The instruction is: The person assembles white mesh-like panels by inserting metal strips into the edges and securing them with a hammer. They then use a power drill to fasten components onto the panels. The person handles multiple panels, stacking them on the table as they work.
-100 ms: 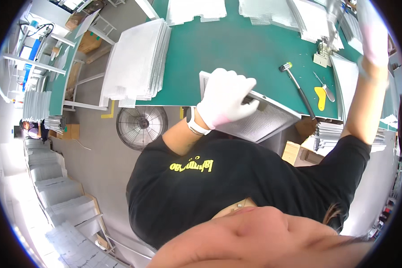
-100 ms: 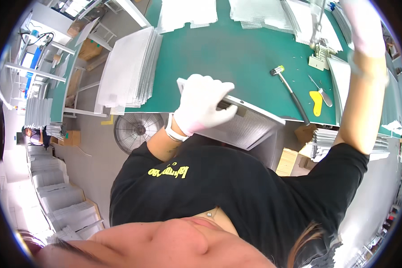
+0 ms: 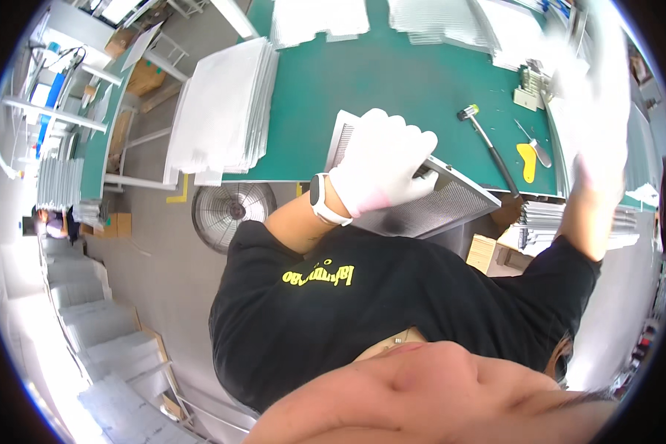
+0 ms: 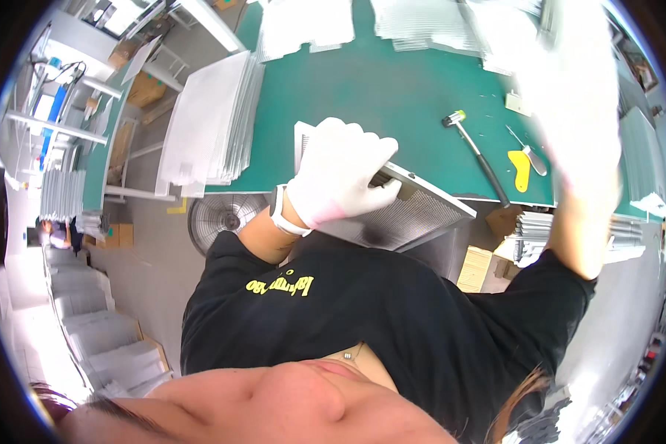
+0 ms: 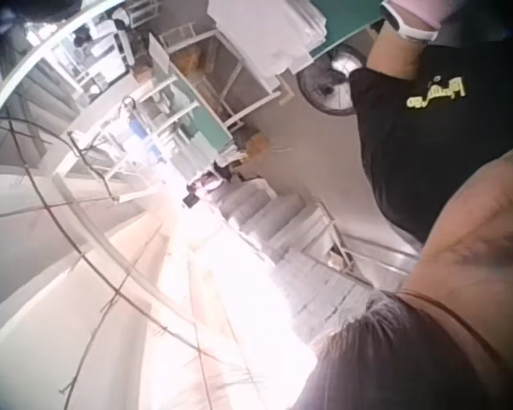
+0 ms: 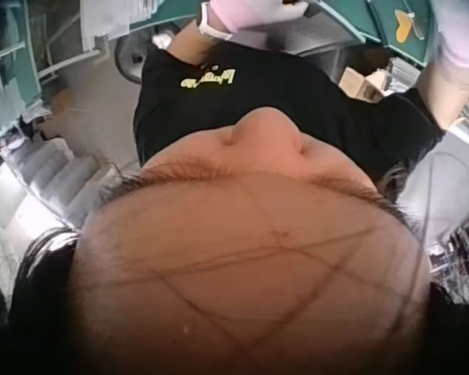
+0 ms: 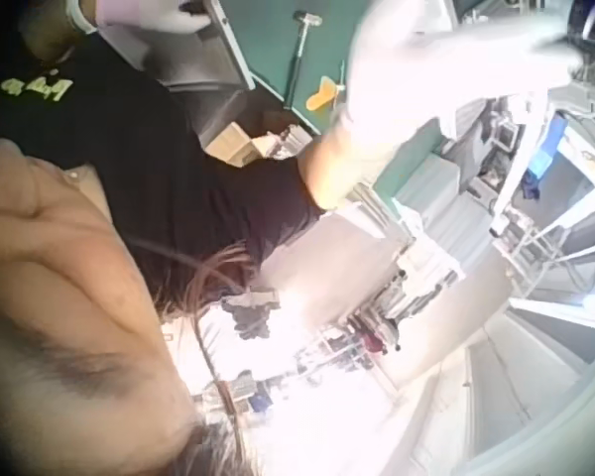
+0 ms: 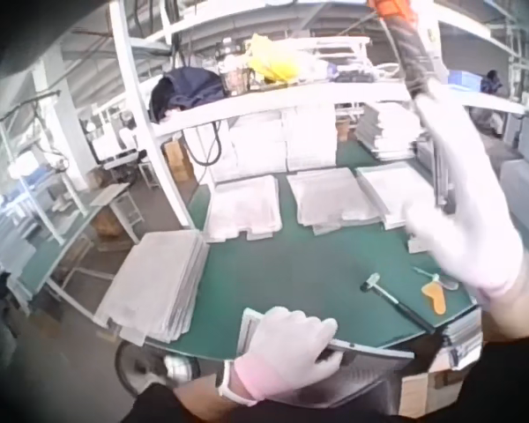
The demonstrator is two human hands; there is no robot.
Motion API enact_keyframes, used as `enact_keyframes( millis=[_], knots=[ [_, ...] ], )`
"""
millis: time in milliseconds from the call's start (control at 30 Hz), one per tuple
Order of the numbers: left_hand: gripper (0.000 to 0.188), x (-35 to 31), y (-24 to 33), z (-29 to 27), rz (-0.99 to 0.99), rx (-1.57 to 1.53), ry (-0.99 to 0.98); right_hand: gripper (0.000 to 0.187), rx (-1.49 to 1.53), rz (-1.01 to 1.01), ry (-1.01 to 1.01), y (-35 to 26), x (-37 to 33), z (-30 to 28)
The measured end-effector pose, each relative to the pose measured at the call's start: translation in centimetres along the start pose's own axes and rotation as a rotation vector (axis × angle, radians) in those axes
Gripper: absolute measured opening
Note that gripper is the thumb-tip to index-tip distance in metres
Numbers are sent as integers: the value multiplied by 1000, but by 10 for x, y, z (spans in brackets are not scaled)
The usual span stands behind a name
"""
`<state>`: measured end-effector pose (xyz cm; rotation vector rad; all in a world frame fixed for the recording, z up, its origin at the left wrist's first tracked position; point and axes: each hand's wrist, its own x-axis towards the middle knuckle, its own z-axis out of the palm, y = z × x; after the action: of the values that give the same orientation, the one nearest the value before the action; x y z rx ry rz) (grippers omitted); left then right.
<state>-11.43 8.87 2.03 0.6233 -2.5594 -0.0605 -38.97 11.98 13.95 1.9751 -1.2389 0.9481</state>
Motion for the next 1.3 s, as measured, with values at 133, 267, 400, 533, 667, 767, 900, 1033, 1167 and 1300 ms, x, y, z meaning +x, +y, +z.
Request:
enact_keyframes(
  millis=[133, 267, 400, 533, 667, 767, 900, 1033, 1167, 1300],
  knots=[
    [41, 8, 20, -7, 48, 16, -98, 72, 410, 213, -1058, -91, -73, -12],
    [46, -12, 7, -5, 85, 45, 219, 72, 555, 403, -718, -62, -153, -7],
    [51, -112, -76, -14, -262, 461, 394, 68, 607, 1137, -209, 20, -282, -67],
    [61, -246, -150, -65, -558, 703, 148, 57, 528, 1336, 545, 75, -333, -93],
    [75, -276, -153, -81, -782, 368, -192, 52, 520, 1646, 675, 182, -453, -97],
    [72, -278, -150, -87, -760, 446, -264, 51, 333, 1742, 480, 218, -481, -87],
    [54, -276, -173, -117, -641, 504, -257, 50, -487, 1673, -307, 191, -447, -80],
    [35, -242, -156, -152, -473, 970, 284, 49, -685, 1348, -479, 145, -383, -60],
    [41, -191, -94, -119, -395, 915, 355, 48, -387, 1181, -489, 49, -264, -13],
    [32, -120, -41, -13, -170, 257, 240, 35, 111, 784, -235, -23, -200, 67]
  ],
)
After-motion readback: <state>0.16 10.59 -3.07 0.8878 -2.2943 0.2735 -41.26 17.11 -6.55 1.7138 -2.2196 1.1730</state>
